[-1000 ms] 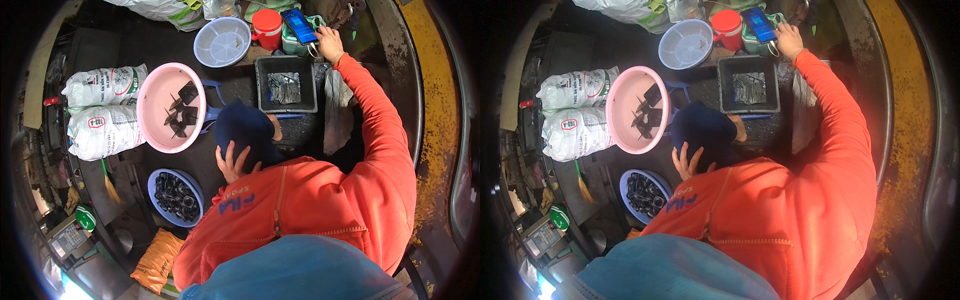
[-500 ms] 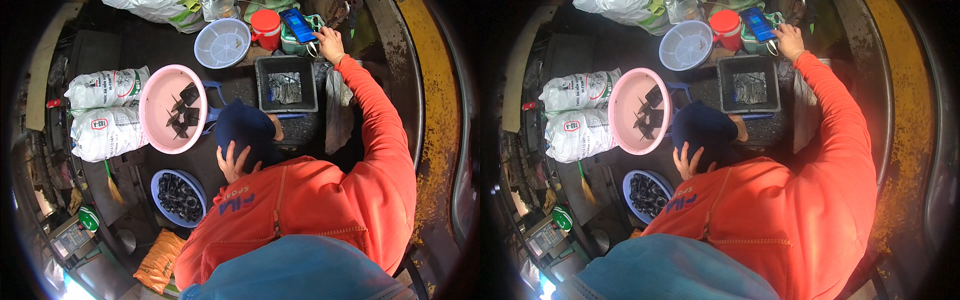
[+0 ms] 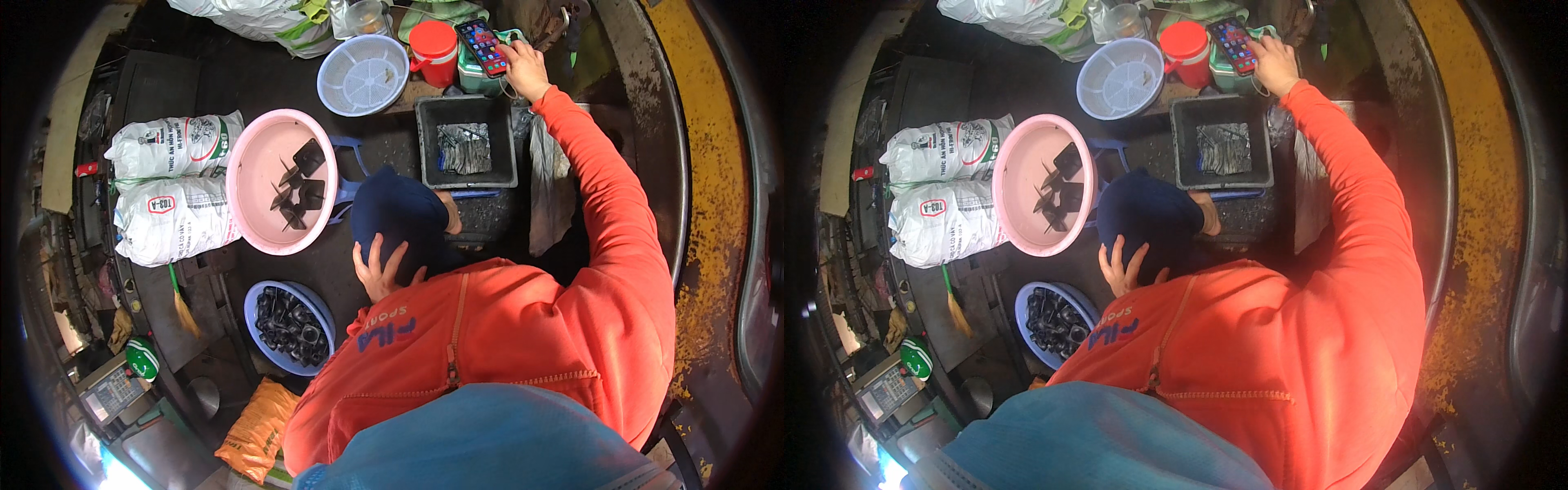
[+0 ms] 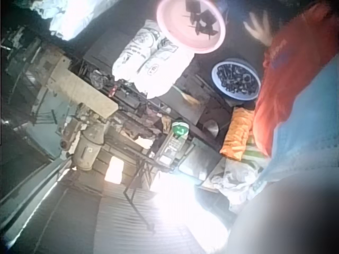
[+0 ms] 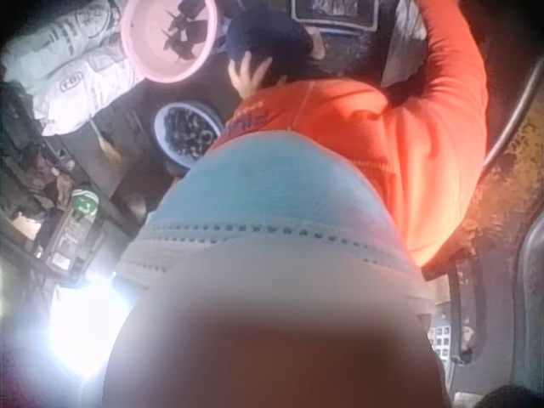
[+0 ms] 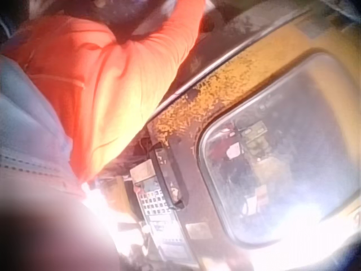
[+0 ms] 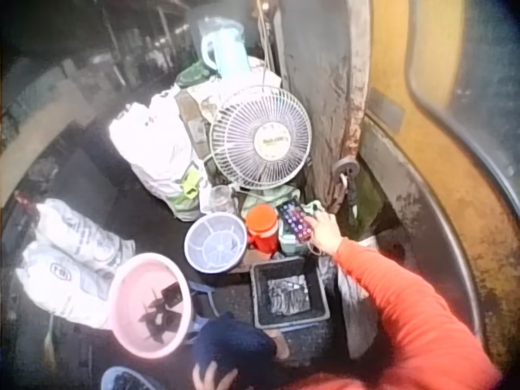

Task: The person sits on the floor and repeatedly wipes small black metal parts with a cloth, then places them into a plastic container. The person also briefly handles a smartphone and a small black object.

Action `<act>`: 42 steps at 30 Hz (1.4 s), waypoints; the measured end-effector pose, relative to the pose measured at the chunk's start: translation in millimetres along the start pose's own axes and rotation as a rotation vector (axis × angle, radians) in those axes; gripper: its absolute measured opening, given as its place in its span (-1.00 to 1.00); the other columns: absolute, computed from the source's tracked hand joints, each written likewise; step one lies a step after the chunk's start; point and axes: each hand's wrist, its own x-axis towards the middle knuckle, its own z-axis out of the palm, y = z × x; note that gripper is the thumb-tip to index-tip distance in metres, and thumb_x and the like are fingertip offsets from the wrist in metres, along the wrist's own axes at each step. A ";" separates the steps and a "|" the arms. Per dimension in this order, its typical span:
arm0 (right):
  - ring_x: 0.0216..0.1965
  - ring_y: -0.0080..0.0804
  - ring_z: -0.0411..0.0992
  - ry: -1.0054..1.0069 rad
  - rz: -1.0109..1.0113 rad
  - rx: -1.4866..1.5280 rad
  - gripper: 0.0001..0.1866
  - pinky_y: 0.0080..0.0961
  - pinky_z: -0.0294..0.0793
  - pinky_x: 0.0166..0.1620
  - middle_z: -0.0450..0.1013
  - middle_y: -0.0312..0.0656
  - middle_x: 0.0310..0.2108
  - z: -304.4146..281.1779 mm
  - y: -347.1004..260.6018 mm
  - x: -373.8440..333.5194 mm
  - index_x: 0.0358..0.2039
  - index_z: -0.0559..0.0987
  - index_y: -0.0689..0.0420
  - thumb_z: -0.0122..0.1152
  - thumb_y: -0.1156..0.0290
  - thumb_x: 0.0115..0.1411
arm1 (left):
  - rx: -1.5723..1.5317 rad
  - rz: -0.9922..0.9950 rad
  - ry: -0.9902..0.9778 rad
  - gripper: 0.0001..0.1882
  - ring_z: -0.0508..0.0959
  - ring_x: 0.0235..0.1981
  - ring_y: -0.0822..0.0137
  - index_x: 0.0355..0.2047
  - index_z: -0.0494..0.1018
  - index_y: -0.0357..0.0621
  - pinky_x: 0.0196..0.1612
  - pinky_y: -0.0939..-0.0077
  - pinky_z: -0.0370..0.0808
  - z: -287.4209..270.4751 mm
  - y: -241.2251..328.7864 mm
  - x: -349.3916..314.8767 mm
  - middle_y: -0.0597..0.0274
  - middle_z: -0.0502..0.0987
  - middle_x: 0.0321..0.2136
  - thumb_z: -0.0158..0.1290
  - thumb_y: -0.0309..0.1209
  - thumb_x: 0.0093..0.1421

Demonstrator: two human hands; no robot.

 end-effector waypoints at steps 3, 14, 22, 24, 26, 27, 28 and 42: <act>-0.02 -0.22 0.29 -0.037 0.028 0.000 -0.55 -0.21 0.26 -0.02 0.34 -0.19 -0.14 8.7 -5.1 23.8 0.03 0.45 -0.08 0.03 0.43 0.07 | -0.014 -0.007 0.003 -0.33 0.13 0.17 -0.22 -0.13 0.51 0.22 0.15 -0.18 0.16 0.4 0.4 0.4 0.19 0.26 0.13 0.38 -0.24 -0.40; 0.05 -0.27 0.25 -0.243 0.181 -0.163 -0.56 -0.21 0.21 0.01 0.32 -0.21 -0.07 31.3 -14.6 76.2 0.04 0.49 -0.20 0.00 0.37 0.11 | 0.018 0.002 0.000 -0.36 0.13 0.17 -0.20 -0.12 0.51 0.18 0.16 -0.18 0.15 -1.6 0.5 -0.7 0.17 0.25 0.13 0.38 -0.21 -0.34; 0.03 -0.28 0.28 -0.274 0.068 -0.087 -0.56 -0.24 0.21 0.03 0.34 -0.27 -0.09 31.1 -9.4 64.5 -0.01 0.51 -0.20 0.00 0.42 0.07 | 0.020 -0.002 -0.003 -0.38 0.13 0.18 -0.16 -0.14 0.51 0.18 0.18 -0.14 0.14 -0.8 -0.8 0.2 0.18 0.25 0.13 0.38 -0.22 -0.34; 0.03 -0.30 0.27 -0.172 0.125 -0.056 -0.59 -0.23 0.18 0.04 0.35 -0.25 -0.10 31.9 -6.8 64.3 -0.01 0.52 -0.17 -0.01 0.37 0.09 | 0.010 -0.003 0.001 -0.38 0.13 0.18 -0.16 -0.14 0.51 0.18 0.18 -0.14 0.14 -0.3 -1.2 -0.2 0.18 0.26 0.12 0.37 -0.22 -0.34; 0.04 -0.30 0.26 -0.120 0.169 -0.050 -0.59 -0.24 0.17 0.04 0.35 -0.25 -0.11 33.2 -3.8 65.2 -0.01 0.52 -0.16 -0.02 0.37 0.09 | 0.004 0.000 0.005 -0.38 0.14 0.18 -0.16 -0.14 0.51 0.18 0.18 -0.14 0.15 0.3 -1.6 -0.5 0.18 0.26 0.12 0.37 -0.22 -0.33; 0.04 -0.31 0.26 -0.118 0.183 -0.058 -0.58 -0.24 0.16 0.05 0.35 -0.25 -0.11 33.9 -2.4 66.0 -0.01 0.52 -0.17 -0.03 0.38 0.08 | 0.003 0.001 0.007 -0.38 0.14 0.17 -0.16 -0.14 0.51 0.18 0.18 -0.14 0.15 0.5 -1.6 -0.6 0.18 0.26 0.12 0.37 -0.22 -0.33; 0.04 -0.31 0.25 -0.126 0.201 -0.068 -0.57 -0.25 0.16 0.05 0.35 -0.25 -0.11 34.8 -1.1 66.9 -0.01 0.52 -0.17 -0.03 0.39 0.07 | 0.004 0.003 0.009 -0.39 0.14 0.17 -0.16 -0.14 0.51 0.18 0.18 -0.14 0.15 0.7 -1.8 -0.5 0.18 0.26 0.12 0.37 -0.22 -0.33; -0.08 -0.36 0.31 -0.087 0.064 -0.121 -0.66 -0.30 0.21 -0.04 0.34 -0.32 -0.29 43.9 -3.2 64.0 -0.19 0.61 -0.28 0.02 0.42 0.07 | 0.003 -0.004 0.014 -0.39 0.13 0.18 -0.15 -0.15 0.52 0.19 0.18 -0.11 0.15 0.0 -1.7 0.1 0.21 0.26 0.12 0.37 -0.21 -0.34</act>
